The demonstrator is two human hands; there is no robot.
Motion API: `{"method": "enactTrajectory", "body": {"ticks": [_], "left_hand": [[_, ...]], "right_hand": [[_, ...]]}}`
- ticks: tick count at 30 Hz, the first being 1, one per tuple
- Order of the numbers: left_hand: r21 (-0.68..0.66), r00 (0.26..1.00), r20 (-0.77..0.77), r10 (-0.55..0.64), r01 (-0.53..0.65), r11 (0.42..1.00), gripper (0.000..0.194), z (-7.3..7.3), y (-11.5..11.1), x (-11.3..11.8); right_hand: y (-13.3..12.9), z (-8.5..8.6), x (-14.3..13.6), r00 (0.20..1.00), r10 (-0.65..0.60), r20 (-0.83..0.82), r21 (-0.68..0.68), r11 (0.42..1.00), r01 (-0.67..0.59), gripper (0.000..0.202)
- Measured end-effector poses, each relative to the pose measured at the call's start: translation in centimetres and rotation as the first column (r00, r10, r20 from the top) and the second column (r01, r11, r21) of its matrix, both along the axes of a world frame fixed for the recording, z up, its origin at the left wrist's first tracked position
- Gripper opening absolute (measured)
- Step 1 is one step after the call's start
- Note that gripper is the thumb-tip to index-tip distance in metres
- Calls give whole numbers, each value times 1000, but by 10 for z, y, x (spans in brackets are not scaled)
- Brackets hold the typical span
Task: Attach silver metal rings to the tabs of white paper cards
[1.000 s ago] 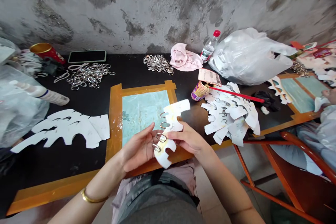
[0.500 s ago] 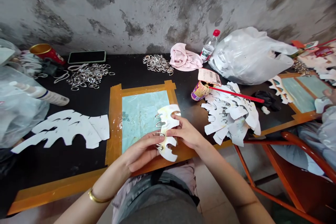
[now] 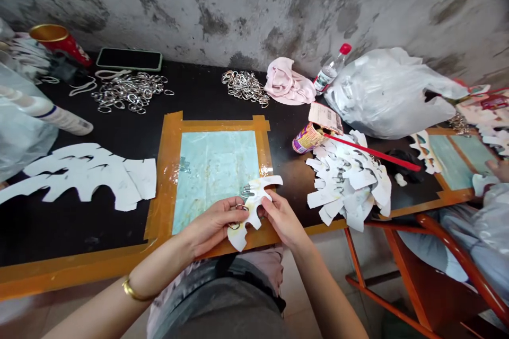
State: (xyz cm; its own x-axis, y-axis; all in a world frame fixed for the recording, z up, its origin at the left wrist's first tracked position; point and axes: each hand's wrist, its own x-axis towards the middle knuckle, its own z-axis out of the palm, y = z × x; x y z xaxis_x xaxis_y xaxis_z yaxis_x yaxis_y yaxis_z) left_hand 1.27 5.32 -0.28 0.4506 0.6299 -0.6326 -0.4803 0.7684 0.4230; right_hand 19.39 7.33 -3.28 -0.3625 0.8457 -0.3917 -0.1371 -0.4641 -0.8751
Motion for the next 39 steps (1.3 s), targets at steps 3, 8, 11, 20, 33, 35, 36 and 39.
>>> {"method": "enactTrajectory", "body": {"ticks": [3,8,11,20,33,35,36,39], "left_hand": [[13,999,31,24,-25,1000,28,6,0,-1],[-13,943,324,-71,79,997,23,11,2,-12],[-100,875,482,-43,104,990,21,10,4,-16],[103,941,-19,338,-334,937,23,7,0,-35],[3,874,15,487,-487,874,27,9,-42,22],[-30,817,0,577,-576,817,25,7,-33,30],[-24,808,-25,589,-589,807,25,6,-30,33],[7,812,-76,578,-580,815,27,2,-27,37]], "right_hand": [[3,1,-7,999,-26,25,34,999,25,29],[22,10,-12,998,-49,-49,-79,996,45,30],[30,16,-13,981,-22,-193,-167,986,-11,32],[-19,9,-20,903,-406,-139,-205,904,375,33],[-61,14,-46,772,-539,-336,-276,841,466,22],[-63,10,-46,768,-526,-365,-310,847,433,22],[-63,7,-45,771,-516,-374,-324,851,413,22],[-61,3,-41,783,-491,-383,-326,864,383,21]]}}
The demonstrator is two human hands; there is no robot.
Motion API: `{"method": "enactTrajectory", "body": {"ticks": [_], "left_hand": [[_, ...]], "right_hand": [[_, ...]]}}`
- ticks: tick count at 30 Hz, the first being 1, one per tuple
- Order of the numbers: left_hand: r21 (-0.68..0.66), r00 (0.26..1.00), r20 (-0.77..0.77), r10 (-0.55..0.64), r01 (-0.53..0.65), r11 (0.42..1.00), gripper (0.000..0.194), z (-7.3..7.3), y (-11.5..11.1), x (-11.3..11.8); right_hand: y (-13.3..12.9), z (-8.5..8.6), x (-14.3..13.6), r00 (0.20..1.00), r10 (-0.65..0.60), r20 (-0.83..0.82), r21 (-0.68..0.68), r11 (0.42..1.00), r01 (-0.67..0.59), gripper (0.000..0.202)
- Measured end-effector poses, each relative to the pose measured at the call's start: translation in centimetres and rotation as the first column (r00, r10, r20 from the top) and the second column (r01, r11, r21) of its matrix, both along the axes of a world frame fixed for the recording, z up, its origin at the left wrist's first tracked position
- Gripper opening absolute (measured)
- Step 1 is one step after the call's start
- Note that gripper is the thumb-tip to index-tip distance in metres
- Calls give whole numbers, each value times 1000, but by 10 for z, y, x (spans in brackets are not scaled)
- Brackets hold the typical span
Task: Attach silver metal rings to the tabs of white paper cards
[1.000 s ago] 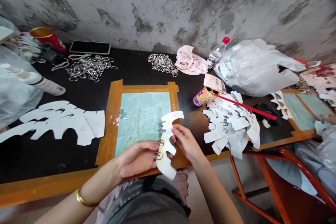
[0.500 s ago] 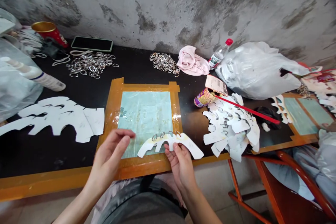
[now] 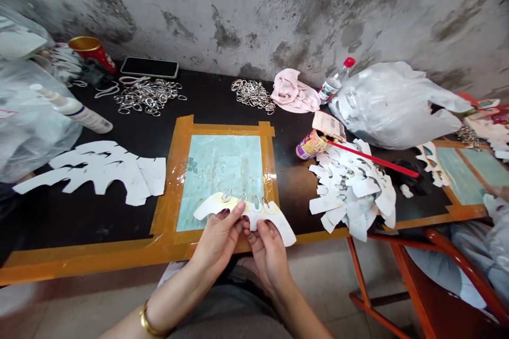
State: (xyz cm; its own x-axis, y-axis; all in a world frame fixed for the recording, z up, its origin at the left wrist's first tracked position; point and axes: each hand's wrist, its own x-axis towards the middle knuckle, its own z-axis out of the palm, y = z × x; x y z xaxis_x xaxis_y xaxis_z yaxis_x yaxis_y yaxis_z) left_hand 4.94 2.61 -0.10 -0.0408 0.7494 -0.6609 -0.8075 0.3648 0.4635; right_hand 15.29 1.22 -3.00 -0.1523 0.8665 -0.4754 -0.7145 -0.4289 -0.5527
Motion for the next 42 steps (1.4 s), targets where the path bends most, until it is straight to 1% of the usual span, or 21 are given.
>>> {"method": "enactTrajectory", "body": {"ticks": [4,6,8,10,12,14,16,18,20,22,23,24,25,27,28,30,32,34,38,40,42], "left_hand": [[-16,998,30,57,-56,998,30,-6,-5,3],[-28,997,43,68,-67,997,31,-9,-7,2],[-45,997,59,45,-42,998,30,-11,-9,-1],[-42,996,92,-11,15,999,29,-12,-9,-5],[-33,992,116,-42,46,998,27,-12,-8,-8],[-41,993,120,-11,16,999,26,-13,-6,-10],[-54,993,112,38,-32,998,25,-14,-5,-10],[-61,992,112,57,-51,997,26,-15,-3,-10],[-66,992,97,82,-75,995,26,-16,-2,-9],[-73,993,75,94,-88,993,27,-16,-2,-7],[-70,994,64,90,-86,994,26,-16,-2,-6],[-65,995,56,81,-77,995,25,-16,-2,-5],[-58,996,55,65,-61,996,23,-15,-2,-4],[-31,997,59,46,-44,999,19,-13,-3,-2],[-14,997,62,38,-37,999,17,-13,-4,-1],[14,998,63,32,-33,999,16,-11,-4,0],[24,998,57,36,-38,999,15,-9,-4,1],[23,998,55,42,-43,999,14,-9,-4,1],[-6,996,66,56,-56,998,15,-9,-2,-1],[-5,995,75,61,-60,998,18,-9,-1,-2],[-6,993,94,72,-71,997,18,-10,0,-3]], "right_hand": [[4,-1,5,1000,4,11,47,999,-4,16],[4,-1,6,1000,25,16,66,997,-26,14],[4,-2,7,998,52,35,83,995,-54,13],[5,-3,8,995,70,70,97,992,-77,13],[7,-3,9,993,65,94,96,993,-74,13],[8,1,10,996,53,76,55,997,-58,15],[5,6,13,998,58,19,-32,998,-58,22],[-3,11,19,994,106,-24,-128,986,-108,28],[-11,16,28,976,216,3,-165,963,-212,27],[-14,20,38,923,351,156,-103,936,-338,24],[-11,22,43,880,382,283,-43,921,-386,25],[-6,25,46,821,372,432,30,904,-426,25],[1,28,48,748,314,585,111,882,-458,24],[18,35,46,559,105,822,262,803,-535,20],[26,37,44,467,-6,884,311,752,-581,18],[40,40,36,313,-160,936,336,667,-665,17],[48,41,28,215,-219,952,306,627,-716,16],[53,40,22,168,-235,957,280,610,-741,17],[60,39,20,148,-247,958,271,596,-756,16],[63,38,21,146,-233,961,260,596,-760,15],[66,37,22,175,-194,965,258,606,-752,15]]}}
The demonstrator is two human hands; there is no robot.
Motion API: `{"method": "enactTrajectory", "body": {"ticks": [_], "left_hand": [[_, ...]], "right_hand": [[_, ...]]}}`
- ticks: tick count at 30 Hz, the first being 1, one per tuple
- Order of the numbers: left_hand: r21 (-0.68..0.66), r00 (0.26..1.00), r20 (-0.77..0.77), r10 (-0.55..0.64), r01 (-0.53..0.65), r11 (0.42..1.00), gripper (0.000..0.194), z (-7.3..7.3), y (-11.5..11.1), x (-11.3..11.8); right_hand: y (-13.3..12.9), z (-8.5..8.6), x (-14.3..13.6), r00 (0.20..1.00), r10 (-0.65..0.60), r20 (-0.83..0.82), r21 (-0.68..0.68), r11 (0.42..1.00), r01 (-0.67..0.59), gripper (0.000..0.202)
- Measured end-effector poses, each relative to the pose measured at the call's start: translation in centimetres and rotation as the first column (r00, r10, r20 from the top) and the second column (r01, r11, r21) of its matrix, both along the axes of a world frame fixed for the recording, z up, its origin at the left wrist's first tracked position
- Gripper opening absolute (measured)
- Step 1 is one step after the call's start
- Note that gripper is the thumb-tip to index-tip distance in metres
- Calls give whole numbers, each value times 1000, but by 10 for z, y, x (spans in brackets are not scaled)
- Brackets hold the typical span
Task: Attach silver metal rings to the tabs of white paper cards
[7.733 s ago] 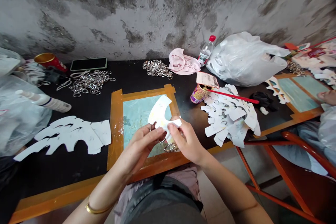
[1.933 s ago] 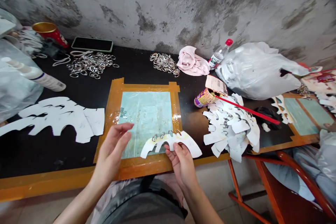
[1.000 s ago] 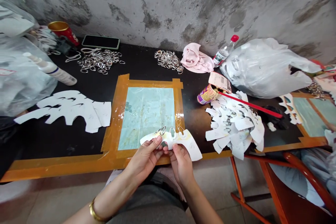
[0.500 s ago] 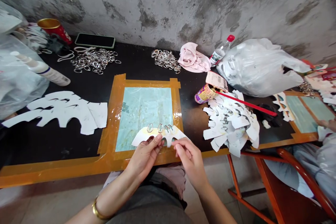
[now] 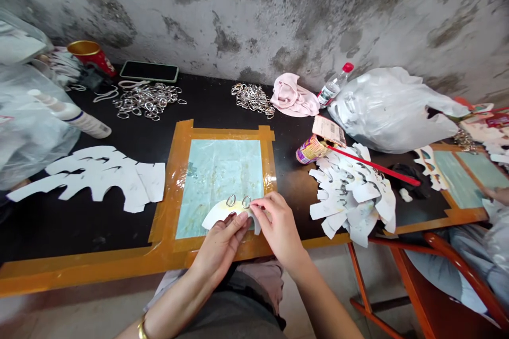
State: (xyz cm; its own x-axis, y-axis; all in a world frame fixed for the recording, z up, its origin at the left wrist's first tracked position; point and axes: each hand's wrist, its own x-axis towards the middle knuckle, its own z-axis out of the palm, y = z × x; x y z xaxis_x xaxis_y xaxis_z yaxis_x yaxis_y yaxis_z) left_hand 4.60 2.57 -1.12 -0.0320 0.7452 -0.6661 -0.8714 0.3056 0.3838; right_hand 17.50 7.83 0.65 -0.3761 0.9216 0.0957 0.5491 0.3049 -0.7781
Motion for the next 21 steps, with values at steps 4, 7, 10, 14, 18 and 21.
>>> {"method": "enactTrajectory", "body": {"ticks": [4,7,10,14,18,21], "left_hand": [[-37,999,35,28,-27,999,19,-3,1,-1],[2,999,44,17,-17,1000,16,-5,0,-1],[41,999,40,-22,21,999,15,-6,-1,-1],[52,998,-14,-60,61,997,16,-7,-2,0],[67,996,-55,-67,70,995,14,-10,-3,3],[77,990,-117,-76,86,993,16,-11,-6,5]], "right_hand": [[5,-5,-1,997,8,-81,-40,999,-11,13],[7,-6,-3,993,37,-114,-2,999,-37,11],[7,-3,-5,997,26,-76,49,999,-23,12],[5,0,-9,999,37,-8,93,995,-36,14],[3,-3,-11,999,33,39,161,986,-39,14],[3,-8,-11,994,47,95,184,981,-64,13]]}}
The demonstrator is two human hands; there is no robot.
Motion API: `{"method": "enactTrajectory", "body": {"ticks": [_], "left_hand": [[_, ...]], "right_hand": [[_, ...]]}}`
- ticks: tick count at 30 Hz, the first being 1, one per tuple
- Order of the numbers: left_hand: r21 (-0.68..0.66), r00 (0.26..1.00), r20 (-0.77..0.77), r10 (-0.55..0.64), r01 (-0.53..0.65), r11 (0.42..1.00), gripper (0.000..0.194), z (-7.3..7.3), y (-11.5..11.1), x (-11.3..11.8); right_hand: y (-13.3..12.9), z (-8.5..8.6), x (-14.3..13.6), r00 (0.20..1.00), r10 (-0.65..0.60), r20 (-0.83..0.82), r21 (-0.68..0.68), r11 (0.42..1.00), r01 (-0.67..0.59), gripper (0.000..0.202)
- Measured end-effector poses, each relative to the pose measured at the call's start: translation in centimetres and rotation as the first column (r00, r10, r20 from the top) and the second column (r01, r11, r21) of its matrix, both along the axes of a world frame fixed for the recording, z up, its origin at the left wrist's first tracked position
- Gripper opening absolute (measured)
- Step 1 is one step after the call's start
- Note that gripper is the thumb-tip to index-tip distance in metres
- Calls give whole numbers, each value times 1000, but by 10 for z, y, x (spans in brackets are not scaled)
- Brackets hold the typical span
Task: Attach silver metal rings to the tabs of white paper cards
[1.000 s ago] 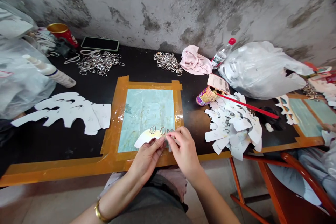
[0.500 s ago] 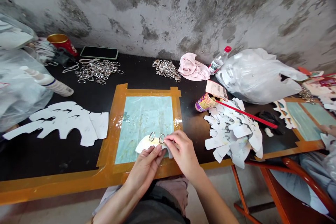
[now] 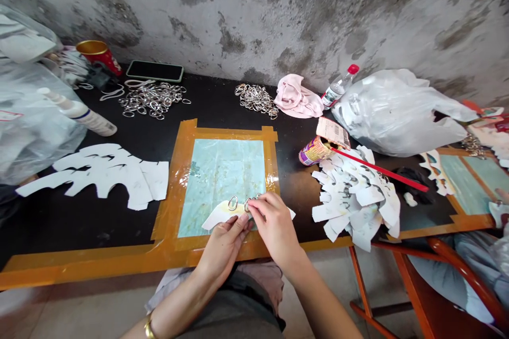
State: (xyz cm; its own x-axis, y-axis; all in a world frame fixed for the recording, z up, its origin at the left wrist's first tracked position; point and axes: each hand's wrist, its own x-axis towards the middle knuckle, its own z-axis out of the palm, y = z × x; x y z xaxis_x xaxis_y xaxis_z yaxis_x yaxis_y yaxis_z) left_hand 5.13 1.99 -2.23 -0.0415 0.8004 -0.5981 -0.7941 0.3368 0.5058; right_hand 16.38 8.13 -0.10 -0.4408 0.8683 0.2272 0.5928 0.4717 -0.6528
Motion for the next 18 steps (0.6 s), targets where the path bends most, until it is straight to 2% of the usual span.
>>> {"method": "enactTrajectory", "body": {"ticks": [5,9,12,15,18], "left_hand": [[32,993,-116,-26,30,999,24,5,-2,0],[37,991,-127,34,-30,999,32,10,0,-2],[13,988,-141,62,-61,998,29,12,2,-2],[-13,991,-106,79,-81,997,24,13,4,-3],[-6,993,-36,117,-117,993,18,14,5,-3]], "right_hand": [[1,-1,1,999,19,-50,-4,1000,-19,11],[-1,2,1,993,45,-111,-21,999,-48,9],[-3,3,0,989,65,-136,-3,998,-66,10],[-2,0,3,987,106,-122,85,992,-96,12],[1,-4,9,973,229,-34,238,947,-214,15]]}}
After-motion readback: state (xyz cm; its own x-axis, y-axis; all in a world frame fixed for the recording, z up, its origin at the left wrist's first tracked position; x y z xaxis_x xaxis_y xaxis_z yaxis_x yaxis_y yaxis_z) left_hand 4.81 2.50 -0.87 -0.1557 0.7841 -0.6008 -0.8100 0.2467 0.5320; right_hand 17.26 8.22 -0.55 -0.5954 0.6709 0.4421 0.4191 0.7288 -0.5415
